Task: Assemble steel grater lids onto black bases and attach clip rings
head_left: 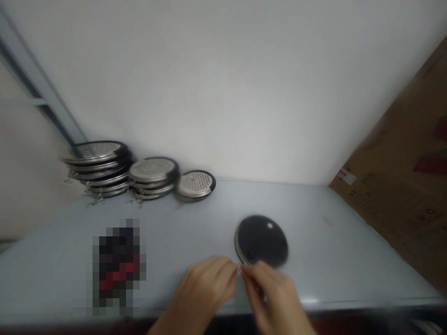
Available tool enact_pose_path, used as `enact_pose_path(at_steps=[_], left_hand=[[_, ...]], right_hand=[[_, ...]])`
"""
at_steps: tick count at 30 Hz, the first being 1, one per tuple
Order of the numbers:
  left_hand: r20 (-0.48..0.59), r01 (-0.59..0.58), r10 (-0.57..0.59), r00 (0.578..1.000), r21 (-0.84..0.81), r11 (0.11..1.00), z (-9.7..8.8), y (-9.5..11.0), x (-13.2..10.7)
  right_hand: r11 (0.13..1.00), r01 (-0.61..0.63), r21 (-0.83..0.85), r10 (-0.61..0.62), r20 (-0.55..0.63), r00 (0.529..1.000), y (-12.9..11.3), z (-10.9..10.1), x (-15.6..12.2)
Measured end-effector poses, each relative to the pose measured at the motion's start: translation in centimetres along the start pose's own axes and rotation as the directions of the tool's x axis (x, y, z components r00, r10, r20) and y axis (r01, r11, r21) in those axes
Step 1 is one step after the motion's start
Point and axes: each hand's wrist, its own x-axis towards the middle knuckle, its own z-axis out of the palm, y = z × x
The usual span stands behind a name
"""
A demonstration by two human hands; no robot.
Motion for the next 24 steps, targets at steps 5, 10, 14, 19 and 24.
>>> enact_pose_path(at_steps=[5, 10, 14, 19, 24], left_hand=[[0.112, 0.285, -0.264, 0.958, -0.481, 0.829, -0.5, 0.1, 0.9], [0.428, 0.568, -0.413, 0.804, -0.759, 0.318, -1.2, 0.1, 1.7], [0.492, 0.691, -0.549, 0.676, -0.682, 0.239, -1.1, -0.1, 1.7], [0.598, 0.642, -0.382, 0.705, -0.767, -0.016, -1.3, -0.6, 1.7], [0.607, 0.644, -0.368, 0.704, -0.764, -0.027, -1.3, -0.6, 1.8]], right_hand=[[0.949, -0.210, 0.236, 0.218, -0.005, 0.976, -0.1, -1.2, 0.6], [0.814, -0.381, 0.438, 0.346, 0.162, 0.924, -0.3, -2.5, 1.2], [0.873, -0.305, 0.379, 0.267, 0.151, 0.952, -0.7, -2.3, 1.2], [0.897, -0.262, 0.357, 0.236, 0.114, 0.965, -0.9, -2.2, 1.2], [0.908, -0.243, 0.340, 0.205, 0.144, 0.968, -0.7, -2.4, 1.1]])
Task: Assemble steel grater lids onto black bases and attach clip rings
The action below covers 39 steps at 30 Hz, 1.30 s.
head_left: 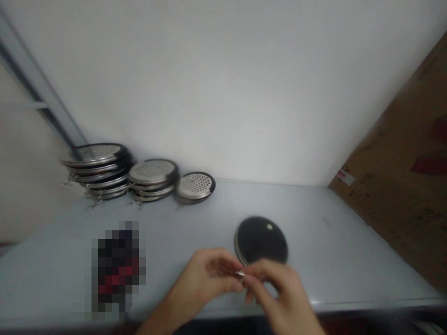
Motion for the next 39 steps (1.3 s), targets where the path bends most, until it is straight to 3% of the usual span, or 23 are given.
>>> enact_pose_path(at_steps=[3, 8, 13, 19, 24, 29, 34, 39], left_hand=[[-0.103, -0.046, 0.059, 0.993, 0.128, 0.991, 0.1, 0.2, 0.0], [0.016, -0.007, 0.008, 1.000, -0.041, 0.999, -0.2, 0.1, -0.1], [-0.101, -0.057, 0.063, 0.993, 0.060, 0.997, -0.3, 0.0, 0.0], [0.067, 0.012, -0.007, 0.998, -0.080, 0.997, -0.8, 0.2, -0.2], [-0.090, -0.031, 0.028, 0.996, -0.032, 0.999, -0.4, -0.2, 0.2], [-0.009, -0.018, 0.018, 1.000, -0.032, 0.999, -0.7, -0.5, 0.2], [0.056, -0.015, 0.019, 0.998, -0.079, 0.997, -1.1, 0.1, -0.2], [-0.042, 0.004, -0.008, 0.999, -0.091, 0.996, -0.6, 0.0, 0.0]], right_hand=[[0.997, 0.060, -0.045, -0.062, -0.034, 0.997, 0.1, 0.0, 0.0], [1.000, 0.007, -0.006, -0.008, -0.027, 1.000, 0.1, -0.1, 0.1], [1.000, 0.022, 0.017, -0.021, -0.058, 0.998, 0.0, 0.4, 0.1], [0.997, -0.015, 0.073, 0.024, -0.128, 0.991, -0.3, 0.6, 0.3], [0.998, 0.069, 0.003, -0.069, -0.111, 0.991, 0.1, 0.9, 0.2], [0.991, -0.052, 0.122, 0.072, -0.163, 0.984, 0.2, 0.7, 0.3], [0.985, -0.089, 0.148, 0.108, -0.129, 0.986, -0.1, 0.1, 0.3], [0.974, -0.072, 0.216, 0.108, -0.160, 0.981, -0.5, 0.5, 0.3]])
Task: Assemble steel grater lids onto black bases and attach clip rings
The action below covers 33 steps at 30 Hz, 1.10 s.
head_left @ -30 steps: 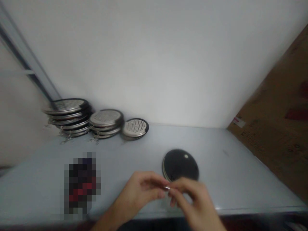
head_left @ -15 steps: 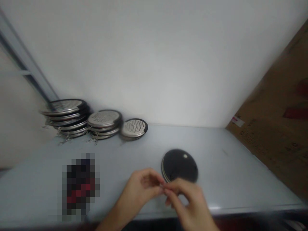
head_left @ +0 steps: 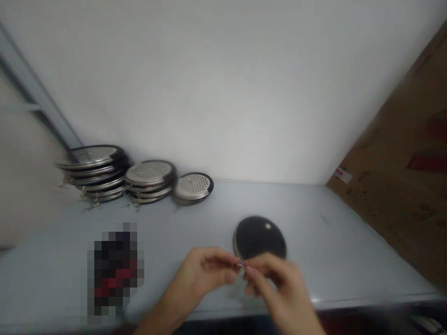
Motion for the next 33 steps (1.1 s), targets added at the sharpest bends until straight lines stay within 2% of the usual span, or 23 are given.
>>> enact_pose_path(at_steps=[4, 7, 10, 14, 16, 17, 20, 21, 22, 24, 26, 29, 31, 33], left_hand=[[-0.086, -0.090, 0.094, 0.992, 0.049, 0.995, 0.4, -0.8, 0.4], [-0.091, -0.200, 0.221, 0.971, 0.195, 0.960, 0.5, -0.9, 0.5], [-0.068, -0.301, 0.352, 0.933, 0.386, 0.872, 0.6, -0.4, 0.2], [0.023, -0.374, 0.438, 0.898, 0.565, 0.736, 1.1, 0.6, -0.2], [0.101, -0.442, 0.506, 0.857, 0.649, 0.619, 1.5, 1.0, -0.5], [0.161, -0.487, 0.550, 0.819, 0.702, 0.520, 1.8, 1.2, -0.6], [0.393, -0.578, 0.623, 0.676, 0.808, 0.118, 2.5, 1.9, -0.9], [0.457, -0.592, 0.612, 0.645, 0.806, 0.021, 2.7, 2.1, -1.0], [0.508, -0.611, 0.590, 0.628, 0.791, -0.031, 2.9, 2.3, -0.9], [0.552, -0.642, 0.525, 0.648, 0.767, -0.014, 3.2, 2.5, -0.7], [0.532, -0.626, 0.458, 0.712, 0.777, 0.070, 3.4, 2.5, -0.2], [0.431, -0.537, 0.375, 0.821, 0.806, 0.250, 3.8, 2.2, 0.7], [0.354, -0.470, 0.339, 0.872, 0.799, 0.375, 4.0, 1.9, 1.3], [0.268, -0.396, 0.322, 0.908, 0.798, 0.454, 4.1, 1.7, 1.7]], right_hand=[[1.000, 0.008, -0.016, -0.009, -0.009, 1.000, 0.2, 0.6, -0.3], [0.998, 0.043, -0.050, -0.044, -0.015, 0.999, 0.5, 0.4, -0.3], [0.996, 0.063, -0.070, -0.064, -0.008, 0.998, 0.8, 0.0, -0.2], [0.983, 0.123, -0.134, -0.123, 0.008, 0.992, 1.4, -0.5, -0.2], [0.967, 0.171, -0.191, -0.174, -0.001, 0.985, 1.8, -0.8, -0.4], [0.957, 0.188, -0.222, -0.193, 0.001, 0.981, 2.0, -1.0, -0.6], [0.933, 0.206, -0.294, -0.201, 0.047, 0.979, 2.8, -1.3, -1.2], [0.932, 0.202, -0.301, -0.193, 0.060, 0.979, 3.1, -1.4, -1.4], [0.933, 0.200, -0.300, -0.190, 0.064, 0.980, 3.4, -1.4, -1.6], [0.938, 0.196, -0.286, -0.191, 0.045, 0.981, 4.1, -1.2, -2.0], [0.944, 0.184, -0.275, -0.192, -0.005, 0.981, 4.8, -1.0, -2.2], [0.950, 0.169, -0.262, -0.192, -0.065, 0.979, 5.6, -0.6, -2.2], [0.939, 0.193, -0.286, -0.222, -0.074, 0.972, 6.1, -0.5, -1.9], [0.890, 0.202, -0.408, -0.267, -0.110, 0.957, 6.8, -0.7, -1.7]])
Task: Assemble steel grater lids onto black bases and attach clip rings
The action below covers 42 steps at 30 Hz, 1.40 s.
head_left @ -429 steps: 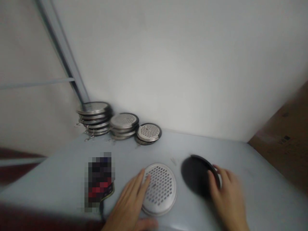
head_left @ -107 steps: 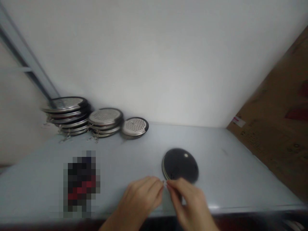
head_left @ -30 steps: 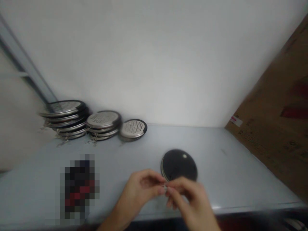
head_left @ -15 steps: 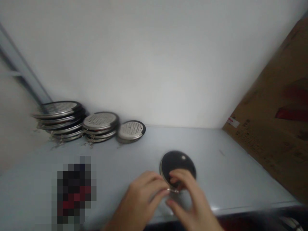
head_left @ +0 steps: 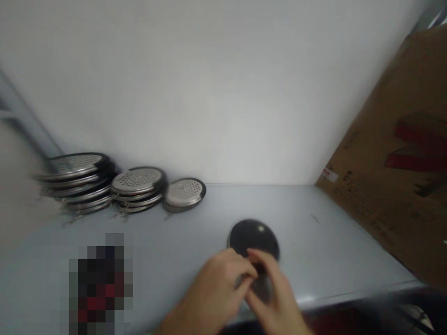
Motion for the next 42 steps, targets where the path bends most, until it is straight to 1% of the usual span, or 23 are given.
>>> enact_pose_path(at_steps=[3, 4, 5, 7, 9, 10, 12, 13, 14, 16, 18, 20, 22, 24, 25, 27, 30, 33, 37, 42], left_hand=[[-0.055, 0.101, -0.103, 0.993, -0.045, 0.994, 0.0, -0.5, 0.1], [-0.077, 0.111, -0.115, 0.990, -0.058, 0.992, -0.1, -0.7, 0.1], [-0.102, 0.106, -0.113, 0.988, -0.067, 0.992, -0.2, -0.9, 0.0], [-0.137, 0.080, -0.089, 0.987, -0.071, 0.994, -0.4, -1.3, -0.1], [-0.144, 0.063, -0.074, 0.987, -0.074, 0.995, -0.3, -1.7, -0.2], [-0.141, 0.065, -0.076, 0.987, -0.079, 0.995, -0.2, -1.9, -0.2], [-0.131, 0.092, -0.105, 0.986, -0.100, 0.991, 0.1, -2.5, -0.2], [-0.125, 0.114, -0.129, 0.984, -0.121, 0.986, 0.3, -2.8, -0.1], [-0.121, 0.141, -0.161, 0.980, -0.156, 0.978, 0.4, -3.2, 0.1], [-0.116, 0.198, -0.235, 0.965, -0.265, 0.944, 0.5, -4.1, 0.4], [-0.104, 0.247, -0.309, 0.945, -0.390, 0.887, 0.4, -4.8, 0.7], [-0.075, 0.284, -0.362, 0.929, -0.482, 0.829, 0.1, -5.4, 0.8], [-0.036, 0.309, -0.385, 0.922, -0.531, 0.789, -0.2, -5.7, 0.5], [-0.033, 0.319, -0.392, 0.919, -0.520, 0.792, -0.3, -6.0, 0.1], [-0.049, 0.318, -0.387, 0.921, -0.482, 0.817, -0.3, -6.2, -0.2], [-0.106, 0.294, -0.349, 0.931, -0.346, 0.891, -0.2, -6.5, -0.8], [-0.187, 0.188, -0.208, 0.960, -0.120, 0.975, -0.1, -6.8, -1.4], [-0.196, 0.065, -0.060, 0.979, 0.020, 0.998, 0.0, -7.0, -1.4], [-0.139, -0.029, 0.044, 0.989, 0.108, 0.994, -0.2, -7.2, -1.1], [-0.127, -0.079, 0.092, 0.988, 0.102, 0.992, -0.4, -7.6, -1.1]], right_hand=[[0.961, -0.052, -0.272, 0.017, -0.129, 0.991, 1.7, 0.0, -0.1], [0.945, -0.073, -0.317, 0.030, -0.140, 0.990, 2.3, -0.1, -0.1], [0.940, -0.080, -0.333, 0.039, -0.127, 0.991, 3.0, -0.2, -0.1], [0.952, -0.048, -0.303, 0.038, -0.038, 0.999, 4.2, -0.7, 0.3], [0.973, 0.005, -0.229, 0.017, 0.096, 0.995, 5.1, -1.5, 1.4], [0.984, 0.034, -0.175, -0.003, 0.173, 0.985, 5.5, -1.9, 2.2], [0.996, 0.084, -0.040, -0.067, 0.318, 0.946, 5.7, -2.7, 4.0], [0.995, 0.097, 0.019, -0.098, 0.351, 0.931, 5.6, -3.0, 4.9], [0.993, 0.106, 0.053, -0.118, 0.337, 0.934, 5.4, -3.2, 5.7], [0.989, 0.125, 0.081, -0.142, 0.252, 0.957, 4.5, -3.1, 6.5], [0.988, 0.130, 0.084, -0.143, 0.164, 0.976, 3.1, -2.3, 6.3], [0.989, 0.111, 0.097, -0.123, 0.129, 0.984, 1.8, -1.1, 5.5], [0.988, 0.113, 0.102, -0.124, 0.117, 0.985, 0.9, 0.3, 4.6], [0.986, 0.135, 0.096, -0.147, 0.130, 0.981, 0.6, 1.5, 4.0], [0.985, 0.152, 0.087, -0.163, 0.140, 0.977, 0.6, 1.9, 3.9], [0.977, 0.203, 0.058, -0.209, 0.143, 0.967, 1.0, 2.5, 3.9], [0.954, 0.300, -0.007, -0.296, 0.147, 0.944, 1.5, 2.8, 4.0], [0.935, 0.351, -0.054, -0.340, 0.152, 0.928, 1.7, 2.7, 3.9], [0.924, 0.375, -0.075, -0.364, 0.128, 0.923, 1.9, 2.9, 3.5], [0.914, 0.392, -0.105, -0.375, 0.153, 0.914, 2.2, 3.2, 3.4]])
